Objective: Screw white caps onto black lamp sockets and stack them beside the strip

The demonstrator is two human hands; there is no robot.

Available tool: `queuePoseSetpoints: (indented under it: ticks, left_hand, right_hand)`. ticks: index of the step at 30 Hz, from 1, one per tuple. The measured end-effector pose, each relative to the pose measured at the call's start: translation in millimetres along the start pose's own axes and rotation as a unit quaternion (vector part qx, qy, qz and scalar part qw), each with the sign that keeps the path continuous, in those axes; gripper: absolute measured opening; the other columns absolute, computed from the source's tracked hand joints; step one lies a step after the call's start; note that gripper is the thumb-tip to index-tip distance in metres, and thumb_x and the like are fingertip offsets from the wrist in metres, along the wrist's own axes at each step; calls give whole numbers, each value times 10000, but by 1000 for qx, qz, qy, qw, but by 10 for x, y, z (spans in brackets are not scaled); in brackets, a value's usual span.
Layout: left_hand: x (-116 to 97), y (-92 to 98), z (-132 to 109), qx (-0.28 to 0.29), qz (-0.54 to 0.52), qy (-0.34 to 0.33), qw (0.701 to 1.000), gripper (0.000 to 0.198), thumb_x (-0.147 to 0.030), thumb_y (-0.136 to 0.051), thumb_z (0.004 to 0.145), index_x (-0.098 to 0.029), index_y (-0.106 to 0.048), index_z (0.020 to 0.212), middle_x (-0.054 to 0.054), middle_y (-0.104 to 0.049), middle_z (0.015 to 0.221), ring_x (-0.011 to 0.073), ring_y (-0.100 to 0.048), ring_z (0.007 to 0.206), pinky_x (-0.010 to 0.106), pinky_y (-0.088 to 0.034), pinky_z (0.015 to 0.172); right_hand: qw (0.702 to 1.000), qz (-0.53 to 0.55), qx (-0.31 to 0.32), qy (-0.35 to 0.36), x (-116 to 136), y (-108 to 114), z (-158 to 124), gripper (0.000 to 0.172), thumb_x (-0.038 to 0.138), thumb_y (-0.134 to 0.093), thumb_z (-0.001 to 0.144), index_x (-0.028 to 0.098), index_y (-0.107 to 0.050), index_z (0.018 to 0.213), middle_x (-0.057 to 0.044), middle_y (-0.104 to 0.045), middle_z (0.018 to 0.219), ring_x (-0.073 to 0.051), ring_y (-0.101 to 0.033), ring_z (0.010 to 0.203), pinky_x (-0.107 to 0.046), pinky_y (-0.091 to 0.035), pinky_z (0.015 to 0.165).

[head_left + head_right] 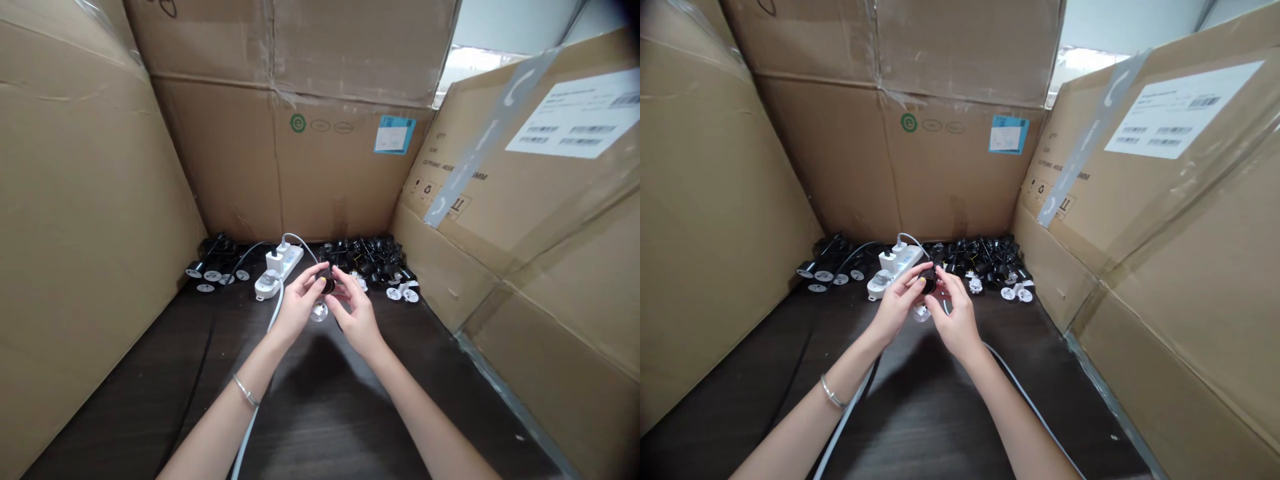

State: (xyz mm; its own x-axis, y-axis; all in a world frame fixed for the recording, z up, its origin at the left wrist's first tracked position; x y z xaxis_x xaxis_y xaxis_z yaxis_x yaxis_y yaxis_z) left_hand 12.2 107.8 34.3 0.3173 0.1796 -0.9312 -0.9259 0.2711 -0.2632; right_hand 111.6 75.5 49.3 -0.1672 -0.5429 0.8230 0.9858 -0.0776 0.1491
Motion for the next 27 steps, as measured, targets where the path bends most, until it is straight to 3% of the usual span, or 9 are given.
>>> queuePoseSetpoints:
  ticks: [5, 9, 11, 16, 20, 27]
  left_hand:
    - [34, 129, 31, -37, -84, 22, 996, 363, -323, -602, 761, -170, -590, 1091, 68, -615, 1026, 151, -594, 881, 258, -491, 761]
    - [0, 210, 44, -64, -123, 24, 990, 327, -307, -630, 739, -159, -603, 1030, 36, -622, 850, 100, -589, 722, 218, -486, 677]
    - [-24, 214, 48, -62, -136, 22, 989, 316, -327, -619, 747, -160, -605, 1015, 24, -610, 822, 84, -578, 683, 203, -475, 648]
    - [-31, 147, 42, -35, -137, 38, 989, 348, -359, -600, 758, -159, -574, 1041, 18, -577, 799, 89, -568, 636, 199, -449, 574]
    - [-27, 140, 35, -41, -148, 49, 987, 366, -345, -612, 749, -170, -544, 1063, 20, -558, 815, 114, -588, 681, 213, -457, 593]
    - [54, 103, -7, -44, -82, 74, 993, 412, -415, -614, 734, -194, -547, 1075, 14, -555, 767, 111, -562, 672, 189, -435, 558]
  right_hand:
    - [998, -9, -15, -52, -134, -13, -67, 600, 218, -632, 681, 249, -382, 1226, -97, -369, 1273, -204, -484, 1091, -335, -504, 834]
    - [977, 109, 48, -178, -446, -232, -140, 644, 180, -644, 604, 247, -309, 1151, -94, -414, 1213, -181, -568, 962, -326, -523, 750]
    - [968, 152, 67, -190, -478, -325, -156, 635, 151, -633, 597, 250, -300, 1128, -79, -451, 1177, -160, -587, 924, -301, -519, 742]
    - [986, 115, 21, -121, -311, -263, -121, 482, 160, -595, 679, 232, -355, 1091, -50, -546, 1035, -127, -596, 843, -266, -510, 726]
    - [996, 63, -3, -62, -136, -164, -113, 311, 183, -563, 745, 220, -431, 1024, -40, -577, 965, -135, -591, 883, -255, -502, 734]
    - [995, -93, -3, 34, 87, -145, -143, 143, 143, -517, 761, 224, -555, 873, -20, -516, 886, -112, -528, 712, -246, -471, 638]
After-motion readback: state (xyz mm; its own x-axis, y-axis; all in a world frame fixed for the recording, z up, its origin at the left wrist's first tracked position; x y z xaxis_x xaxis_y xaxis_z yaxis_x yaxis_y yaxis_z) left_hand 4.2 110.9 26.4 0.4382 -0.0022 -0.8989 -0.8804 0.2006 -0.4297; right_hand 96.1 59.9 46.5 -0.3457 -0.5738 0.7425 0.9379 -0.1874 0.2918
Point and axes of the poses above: each hand's wrist, its own z-axis towards the middle knuckle, its own y-axis out of the back of the hand, x = y × z, the point moved 10 cm from there along z, towards the middle knuckle
